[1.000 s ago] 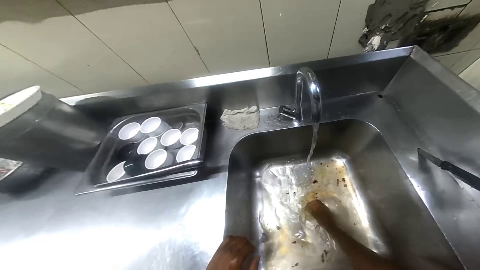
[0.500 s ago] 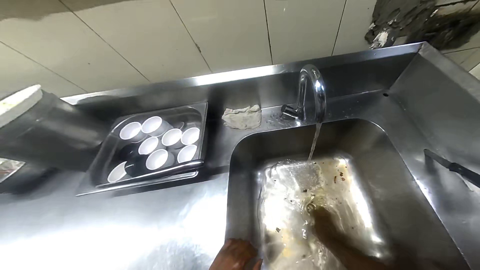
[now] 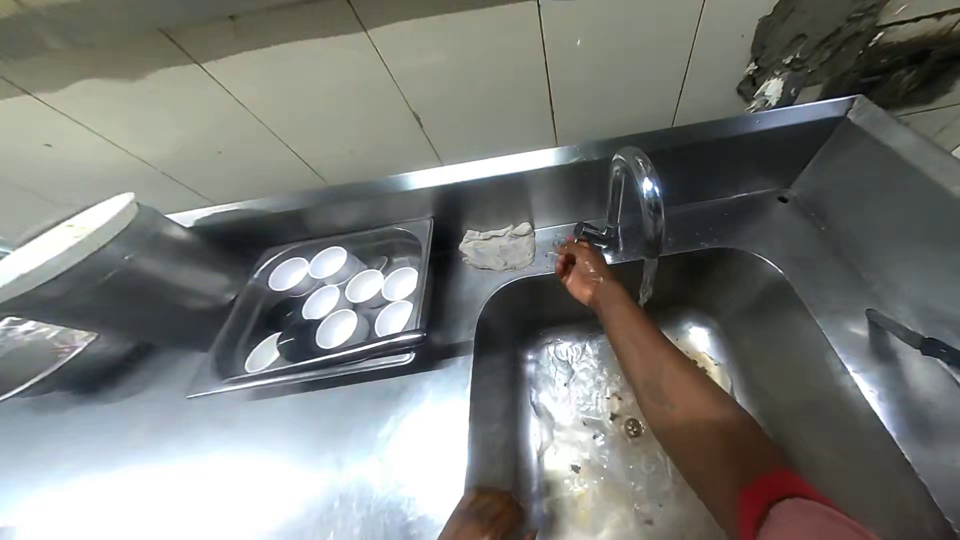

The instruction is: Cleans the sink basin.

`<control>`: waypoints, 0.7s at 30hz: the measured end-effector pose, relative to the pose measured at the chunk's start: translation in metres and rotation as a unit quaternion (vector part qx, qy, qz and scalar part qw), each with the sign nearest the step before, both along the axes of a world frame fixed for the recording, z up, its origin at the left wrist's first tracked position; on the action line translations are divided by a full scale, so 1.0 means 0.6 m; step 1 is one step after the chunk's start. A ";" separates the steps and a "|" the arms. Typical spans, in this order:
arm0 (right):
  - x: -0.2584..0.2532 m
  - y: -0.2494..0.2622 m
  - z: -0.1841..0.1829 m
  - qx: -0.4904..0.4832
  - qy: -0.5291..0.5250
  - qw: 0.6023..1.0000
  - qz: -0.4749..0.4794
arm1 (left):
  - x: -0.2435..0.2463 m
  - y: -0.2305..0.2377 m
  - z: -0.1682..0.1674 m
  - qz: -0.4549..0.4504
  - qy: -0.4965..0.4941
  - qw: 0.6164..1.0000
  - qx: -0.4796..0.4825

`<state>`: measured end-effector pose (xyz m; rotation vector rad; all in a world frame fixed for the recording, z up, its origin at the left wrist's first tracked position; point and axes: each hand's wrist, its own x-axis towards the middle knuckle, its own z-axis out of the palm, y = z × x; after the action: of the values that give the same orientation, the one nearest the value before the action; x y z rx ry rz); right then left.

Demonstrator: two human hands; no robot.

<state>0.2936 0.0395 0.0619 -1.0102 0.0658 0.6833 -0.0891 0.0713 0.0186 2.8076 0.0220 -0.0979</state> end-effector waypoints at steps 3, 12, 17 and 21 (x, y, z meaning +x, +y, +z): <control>-0.081 -0.053 -0.015 -0.052 -0.183 0.979 0.073 | 0.003 0.005 -0.001 0.001 0.004 1.000 -0.006; -0.262 -0.328 -0.395 -0.613 -0.185 0.624 0.448 | 0.000 0.001 -0.002 -0.002 0.000 1.000 0.003; -0.304 -0.340 -0.401 -0.620 -0.216 0.601 0.455 | 0.001 0.002 -0.001 -0.008 -0.003 1.000 0.008; -0.266 -0.354 -0.409 -0.634 -0.225 0.601 0.431 | 0.003 0.004 -0.001 -0.011 -0.002 1.000 0.005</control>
<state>0.1339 -0.1728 -0.1834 -2.6939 -0.5033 1.2697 -0.0876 0.0737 0.0181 2.8193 -0.0091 -0.0984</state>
